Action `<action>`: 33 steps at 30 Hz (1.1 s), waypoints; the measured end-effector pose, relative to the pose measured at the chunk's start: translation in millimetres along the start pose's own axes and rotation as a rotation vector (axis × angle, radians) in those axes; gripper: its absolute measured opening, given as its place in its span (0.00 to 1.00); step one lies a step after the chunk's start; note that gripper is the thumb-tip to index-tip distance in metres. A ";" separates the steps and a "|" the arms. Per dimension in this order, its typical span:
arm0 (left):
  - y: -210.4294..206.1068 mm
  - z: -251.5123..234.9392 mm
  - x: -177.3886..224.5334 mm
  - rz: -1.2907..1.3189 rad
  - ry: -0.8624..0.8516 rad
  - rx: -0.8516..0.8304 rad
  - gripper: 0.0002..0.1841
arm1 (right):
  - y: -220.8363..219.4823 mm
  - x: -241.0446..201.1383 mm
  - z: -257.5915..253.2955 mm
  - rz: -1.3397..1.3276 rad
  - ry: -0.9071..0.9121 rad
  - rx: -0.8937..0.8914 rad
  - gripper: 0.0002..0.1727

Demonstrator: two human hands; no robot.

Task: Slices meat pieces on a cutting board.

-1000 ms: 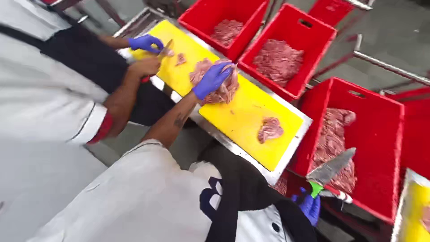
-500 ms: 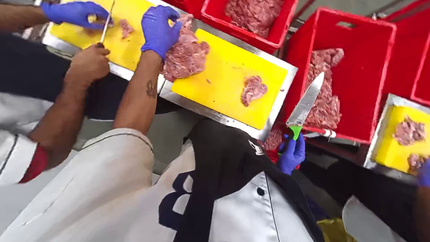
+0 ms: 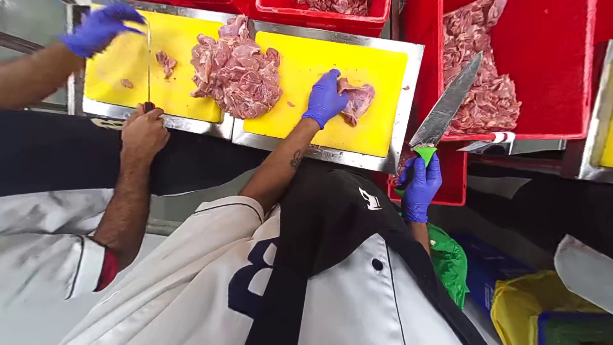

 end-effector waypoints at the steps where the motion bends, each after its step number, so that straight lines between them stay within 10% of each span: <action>1: 6.1 1.4 -8.8 0.016 0.025 -0.005 0.32 | -0.6 3.1 3.6 0.000 -0.007 0.001 0.21; 9: -1.4 6.8 -19.9 -0.040 -0.028 -0.085 0.19 | -28.4 -7.1 11.1 0.096 0.014 -0.151 0.24; 16: -4.3 13.1 19.9 0.905 -0.135 0.039 0.16 | -36.3 -22.7 7.2 0.092 0.059 -0.204 0.24; 21: 23.6 18.2 58.1 1.060 -0.187 0.020 0.13 | -28.1 -35.5 6.8 0.100 0.096 -0.184 0.23; 28: -8.3 19.2 -22.2 -0.037 -0.068 0.035 0.28 | -56.7 -45.0 10.8 0.210 0.037 -0.304 0.33; 33: -3.4 22.5 -40.0 -0.119 -0.104 0.092 0.24 | -111.9 2.6 20.0 0.426 -0.117 -0.588 0.31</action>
Point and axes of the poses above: each hand's wrist, its own z-axis away from the middle knuckle, its own y-axis out of the back of the hand, x = y × z, the point moved 10 cm from there along -z, towards the middle knuckle, and after that the axes turned 5 degrees about -y, right-handed, at the moved point
